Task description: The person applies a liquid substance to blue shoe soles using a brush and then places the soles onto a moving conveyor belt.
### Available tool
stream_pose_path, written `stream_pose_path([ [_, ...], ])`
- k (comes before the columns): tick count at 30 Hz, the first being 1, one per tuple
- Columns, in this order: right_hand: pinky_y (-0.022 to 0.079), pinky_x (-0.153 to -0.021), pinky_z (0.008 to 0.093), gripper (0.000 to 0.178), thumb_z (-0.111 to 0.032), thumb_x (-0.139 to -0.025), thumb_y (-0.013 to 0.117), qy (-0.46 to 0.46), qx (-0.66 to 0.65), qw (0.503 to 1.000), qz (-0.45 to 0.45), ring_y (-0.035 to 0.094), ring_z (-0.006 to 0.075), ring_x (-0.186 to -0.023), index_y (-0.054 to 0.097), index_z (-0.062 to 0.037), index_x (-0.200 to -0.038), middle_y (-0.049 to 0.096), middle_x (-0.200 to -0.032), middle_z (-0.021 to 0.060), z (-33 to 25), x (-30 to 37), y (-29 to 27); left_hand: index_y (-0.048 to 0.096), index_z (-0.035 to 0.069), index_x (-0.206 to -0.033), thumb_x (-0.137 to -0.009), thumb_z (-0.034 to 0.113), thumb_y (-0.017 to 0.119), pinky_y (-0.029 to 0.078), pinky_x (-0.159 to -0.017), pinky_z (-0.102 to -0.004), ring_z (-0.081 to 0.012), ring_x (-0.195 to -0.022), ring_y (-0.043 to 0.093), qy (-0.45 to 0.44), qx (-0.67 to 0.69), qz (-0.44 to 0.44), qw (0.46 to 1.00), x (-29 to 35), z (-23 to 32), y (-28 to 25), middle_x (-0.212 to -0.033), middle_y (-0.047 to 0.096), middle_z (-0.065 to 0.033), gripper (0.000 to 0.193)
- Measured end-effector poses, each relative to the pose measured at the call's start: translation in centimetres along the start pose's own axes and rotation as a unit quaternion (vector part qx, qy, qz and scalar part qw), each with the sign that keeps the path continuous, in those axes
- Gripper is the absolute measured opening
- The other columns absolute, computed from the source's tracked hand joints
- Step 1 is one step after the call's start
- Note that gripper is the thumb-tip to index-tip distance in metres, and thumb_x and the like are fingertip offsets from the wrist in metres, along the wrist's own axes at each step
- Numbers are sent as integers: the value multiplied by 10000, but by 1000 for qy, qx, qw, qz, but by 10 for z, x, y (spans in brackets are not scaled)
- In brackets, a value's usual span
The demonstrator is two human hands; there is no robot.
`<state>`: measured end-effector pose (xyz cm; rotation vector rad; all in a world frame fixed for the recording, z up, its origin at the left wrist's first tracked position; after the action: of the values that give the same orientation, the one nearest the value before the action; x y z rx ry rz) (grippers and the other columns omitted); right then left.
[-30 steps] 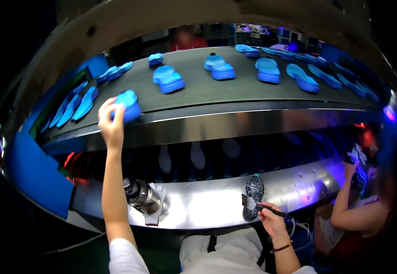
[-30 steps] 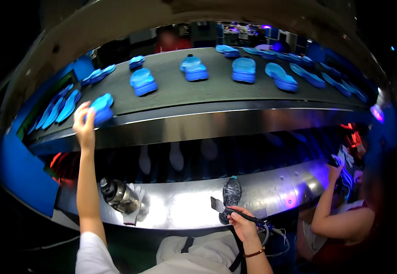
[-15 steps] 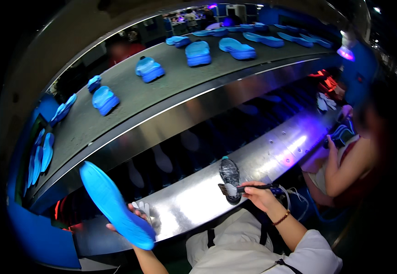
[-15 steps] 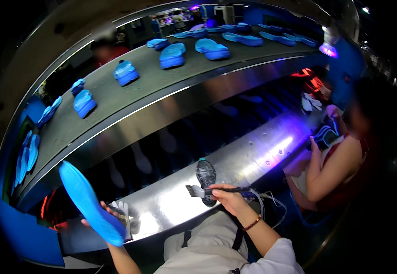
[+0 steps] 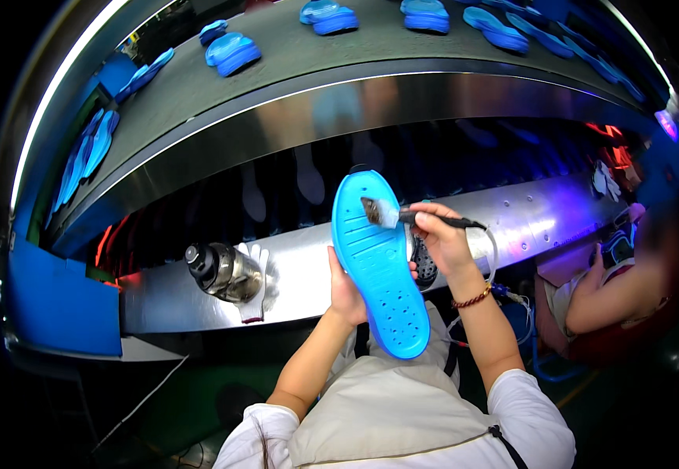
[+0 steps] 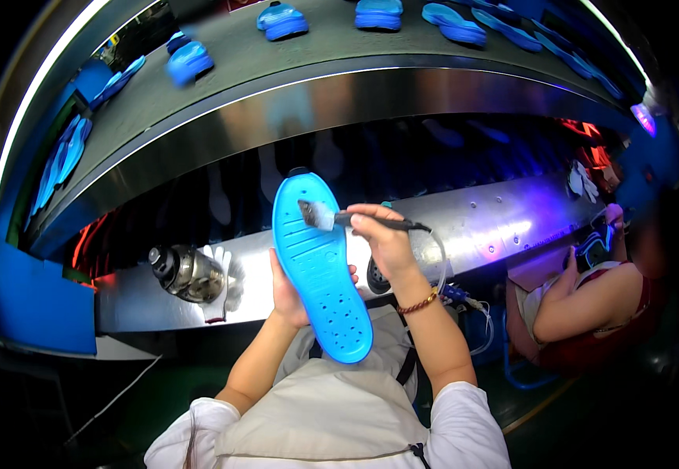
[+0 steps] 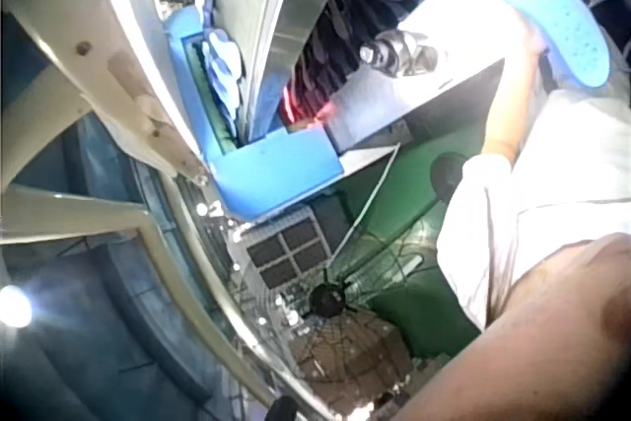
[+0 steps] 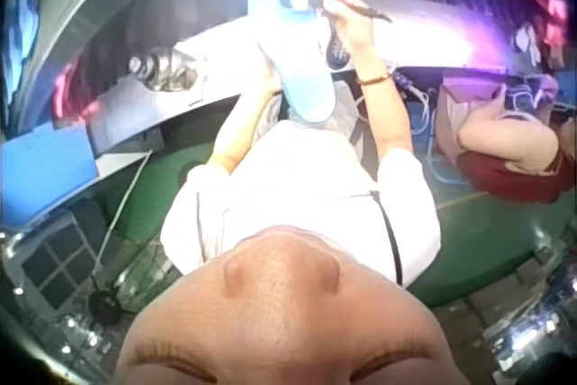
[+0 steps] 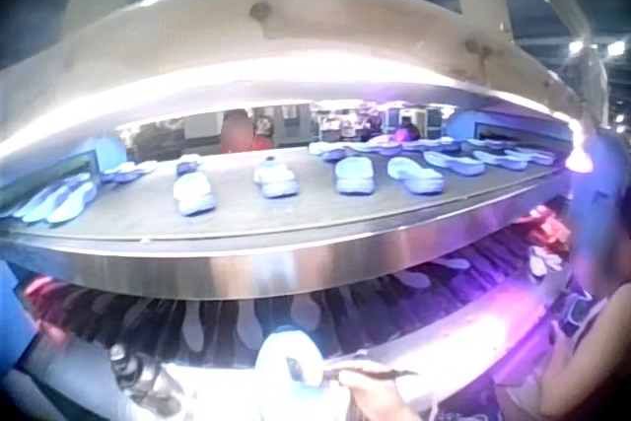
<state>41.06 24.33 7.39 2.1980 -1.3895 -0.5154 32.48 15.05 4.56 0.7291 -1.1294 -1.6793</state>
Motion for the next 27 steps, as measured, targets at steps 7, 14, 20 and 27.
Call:
stream_pose_path([
  [7,477,-658,238,148,-50,-767,610,-106,312,944,-34,592,109,-729,628,15,-900,644,-820,78,-23,-18,47,291,109,-1317,-740,762,80,400,-900,-444,-293,-1063,489,52,-27,42,997,-8,-5,-20,-1188,465,-158,897],
  [14,488,-692,331,155,-59,-660,643,-244,485,828,-140,620,275,-752,630,-9,-806,637,-817,140,-3,50,86,373,93,-1258,-762,740,113,391,-913,-411,-281,-1029,501,145,-58,162,974,2,42,-57,-1138,503,-150,856],
  [20,482,-705,282,166,-35,-689,650,3,387,869,-309,623,205,-759,651,0,-851,645,-805,119,2,74,67,376,56,-1260,-713,784,62,440,-838,-483,-337,-955,540,78,-49,136,986,21,50,-36,-1069,535,-207,963],
  [27,479,-703,277,167,-34,-697,649,-242,405,864,-176,615,197,-781,647,0,-861,638,-834,135,-58,26,93,256,118,-1345,-759,744,137,385,-939,-460,-315,-1126,452,64,-25,105,992,9,20,6,-1278,402,-151,866],
])
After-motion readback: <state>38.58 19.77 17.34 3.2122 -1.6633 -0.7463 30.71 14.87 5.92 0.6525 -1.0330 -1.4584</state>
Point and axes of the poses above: each hand's wrist, its own x-axis away from the middle knuckle, its own y-axis out of the palm, z = x × y, the point moved 8 cm from there along -x, towards the middle knuckle
